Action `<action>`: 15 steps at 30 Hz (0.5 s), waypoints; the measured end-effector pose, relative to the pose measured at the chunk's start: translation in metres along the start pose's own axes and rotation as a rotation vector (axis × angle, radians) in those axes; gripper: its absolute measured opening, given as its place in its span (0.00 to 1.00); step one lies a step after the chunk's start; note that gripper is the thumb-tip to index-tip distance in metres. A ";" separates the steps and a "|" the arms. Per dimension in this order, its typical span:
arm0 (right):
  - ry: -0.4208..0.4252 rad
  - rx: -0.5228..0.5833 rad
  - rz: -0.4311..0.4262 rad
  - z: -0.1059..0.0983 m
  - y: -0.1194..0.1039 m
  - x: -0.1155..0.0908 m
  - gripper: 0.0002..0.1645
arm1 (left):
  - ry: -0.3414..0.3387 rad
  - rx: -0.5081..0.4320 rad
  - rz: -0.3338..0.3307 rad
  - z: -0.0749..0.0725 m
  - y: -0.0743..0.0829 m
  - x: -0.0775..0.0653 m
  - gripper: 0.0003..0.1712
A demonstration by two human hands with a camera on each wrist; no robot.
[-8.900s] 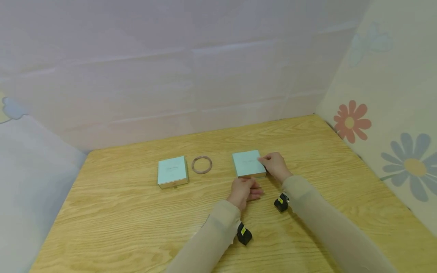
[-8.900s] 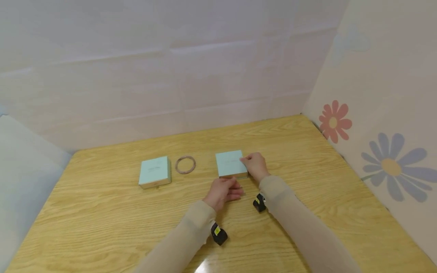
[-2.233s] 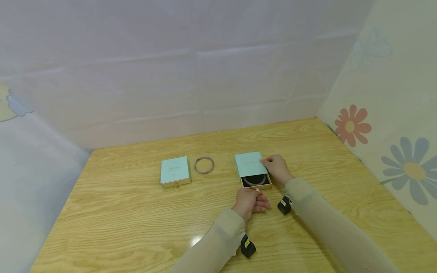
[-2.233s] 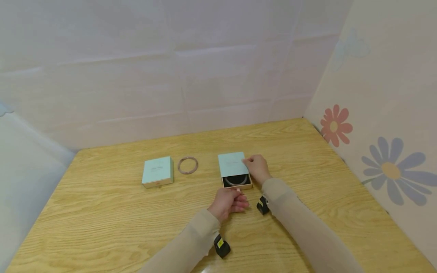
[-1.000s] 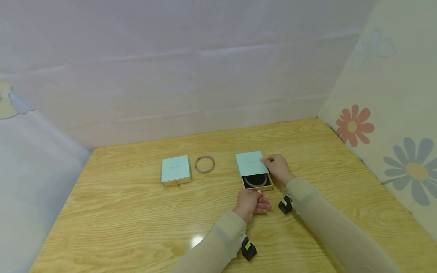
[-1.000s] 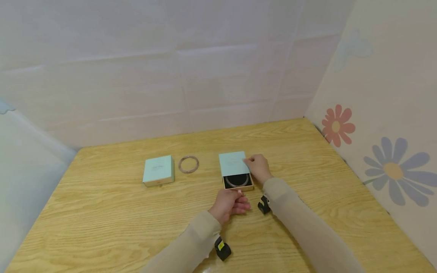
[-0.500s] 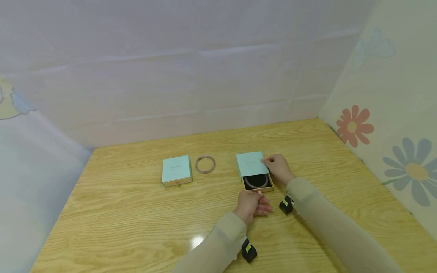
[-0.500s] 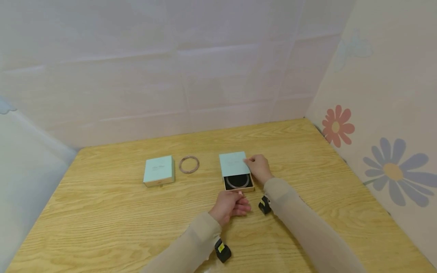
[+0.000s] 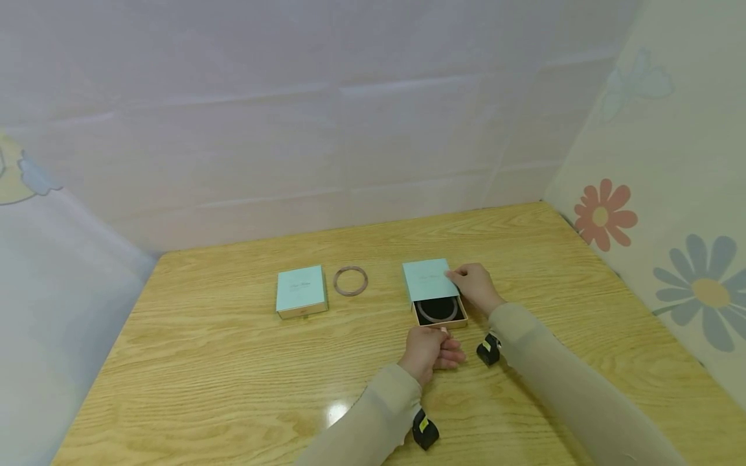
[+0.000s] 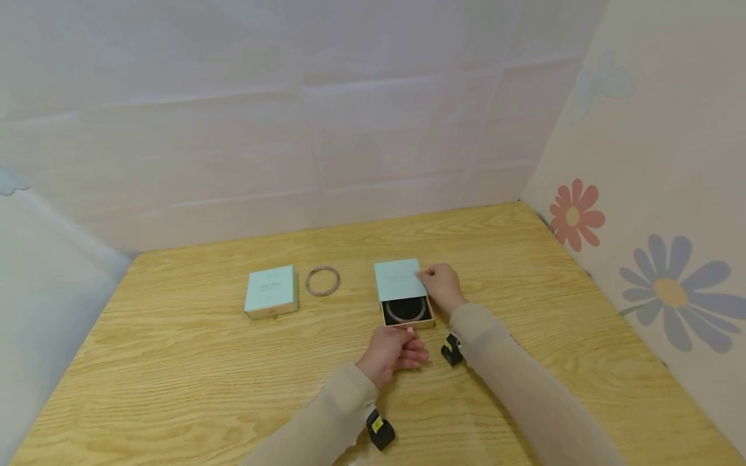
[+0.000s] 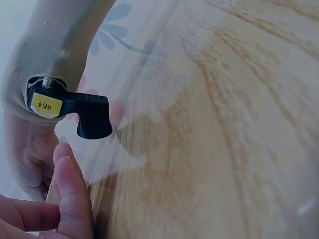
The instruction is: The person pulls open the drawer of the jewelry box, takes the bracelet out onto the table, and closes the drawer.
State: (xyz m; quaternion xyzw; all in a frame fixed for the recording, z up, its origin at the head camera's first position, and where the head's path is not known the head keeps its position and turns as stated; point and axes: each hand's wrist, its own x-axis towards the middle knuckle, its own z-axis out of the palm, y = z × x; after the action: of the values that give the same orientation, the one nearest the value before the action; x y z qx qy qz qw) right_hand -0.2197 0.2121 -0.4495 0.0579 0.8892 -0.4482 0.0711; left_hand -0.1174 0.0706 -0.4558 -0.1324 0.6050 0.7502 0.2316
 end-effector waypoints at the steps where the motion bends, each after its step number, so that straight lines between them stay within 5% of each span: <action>1: 0.000 0.001 0.000 0.000 0.000 0.000 0.18 | 0.000 -0.002 -0.002 0.000 0.000 0.000 0.12; 15: 0.011 -0.023 -0.002 0.000 -0.001 0.002 0.19 | 0.004 -0.002 -0.024 0.001 0.000 -0.001 0.11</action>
State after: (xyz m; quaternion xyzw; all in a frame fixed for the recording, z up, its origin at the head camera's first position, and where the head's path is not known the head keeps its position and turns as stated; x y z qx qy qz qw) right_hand -0.2215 0.2112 -0.4488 0.0586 0.8948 -0.4376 0.0664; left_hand -0.1163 0.0716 -0.4547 -0.1412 0.6029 0.7478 0.2394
